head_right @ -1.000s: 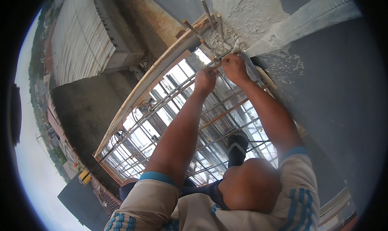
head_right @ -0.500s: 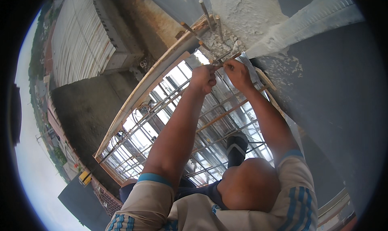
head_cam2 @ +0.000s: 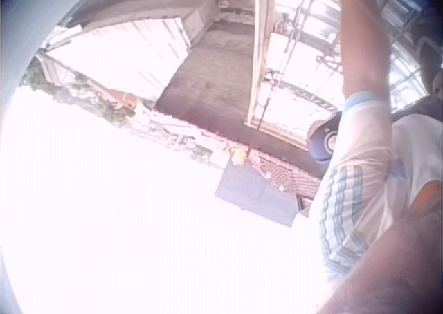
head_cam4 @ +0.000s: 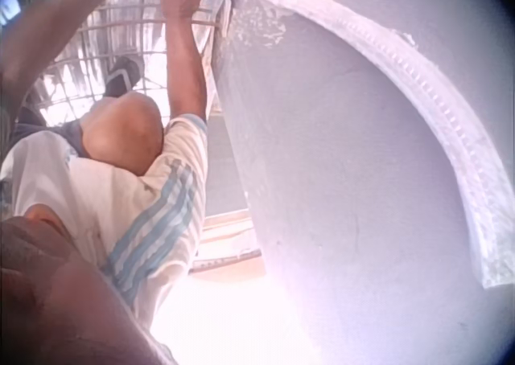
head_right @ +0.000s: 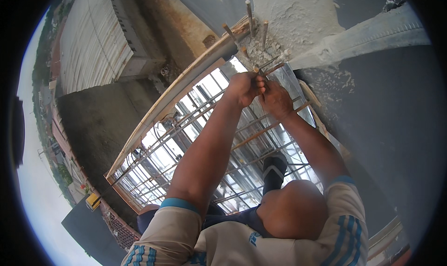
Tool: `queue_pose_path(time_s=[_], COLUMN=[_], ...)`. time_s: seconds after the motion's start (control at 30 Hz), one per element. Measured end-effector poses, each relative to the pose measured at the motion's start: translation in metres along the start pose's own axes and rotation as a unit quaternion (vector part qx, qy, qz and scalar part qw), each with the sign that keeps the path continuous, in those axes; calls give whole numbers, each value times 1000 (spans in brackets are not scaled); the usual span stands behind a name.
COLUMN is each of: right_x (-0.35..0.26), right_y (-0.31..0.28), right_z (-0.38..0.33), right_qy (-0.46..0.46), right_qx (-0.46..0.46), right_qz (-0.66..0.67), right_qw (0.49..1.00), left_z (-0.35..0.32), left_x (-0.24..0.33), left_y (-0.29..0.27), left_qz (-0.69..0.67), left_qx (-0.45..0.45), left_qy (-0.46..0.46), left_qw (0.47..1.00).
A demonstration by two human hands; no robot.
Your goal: The person is assembling a metal grid structure on a rooftop. They use pliers to bend and secure metal wires at the intersections of the grid. Another person is visible in the background working on the same structure.
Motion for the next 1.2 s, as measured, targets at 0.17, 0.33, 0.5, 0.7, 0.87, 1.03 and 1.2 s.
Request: queue_pose_path(time_s=[0.17,0.33,0.5,0.7,0.87,1.03,1.2], right_x=[23,34,35,-12,-20,-3,29], right_y=[19,16,6,-43,-44,-6,26], right_z=[1,-28,-88,-118,-107,-172,-256], right_qy=[144,208,294,286,310,304,369], right_qx=[-161,-125,-133,-194,-338,-472,-499], right_qz=[23,114,284,160,61,13,96], right_qw=[976,963,903,925,886,827,778], left_z=[-24,-69,-133,-214,-251,-251,-254], left_x=[4,6,16,104,111,94,96], left_y=[7,-27,-92,-184,-234,-222,-232], left_qz=[87,157,206,497,486,489,547], left_qx=[-27,9,27,127,162,114,108], left_qy=[-37,-45,-4,33,40,26,57], left_qw=[995,987,978,858,858,865,828])
Point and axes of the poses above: each hand's wrist, its own z-axis towards the middle knuckle, its own y-axis out of the palm, x = y × z, the point moved 8 cm from there along z, towards the middle knuckle, and after that the axes turned 14 degrees about -x, right-handed, at the moved point
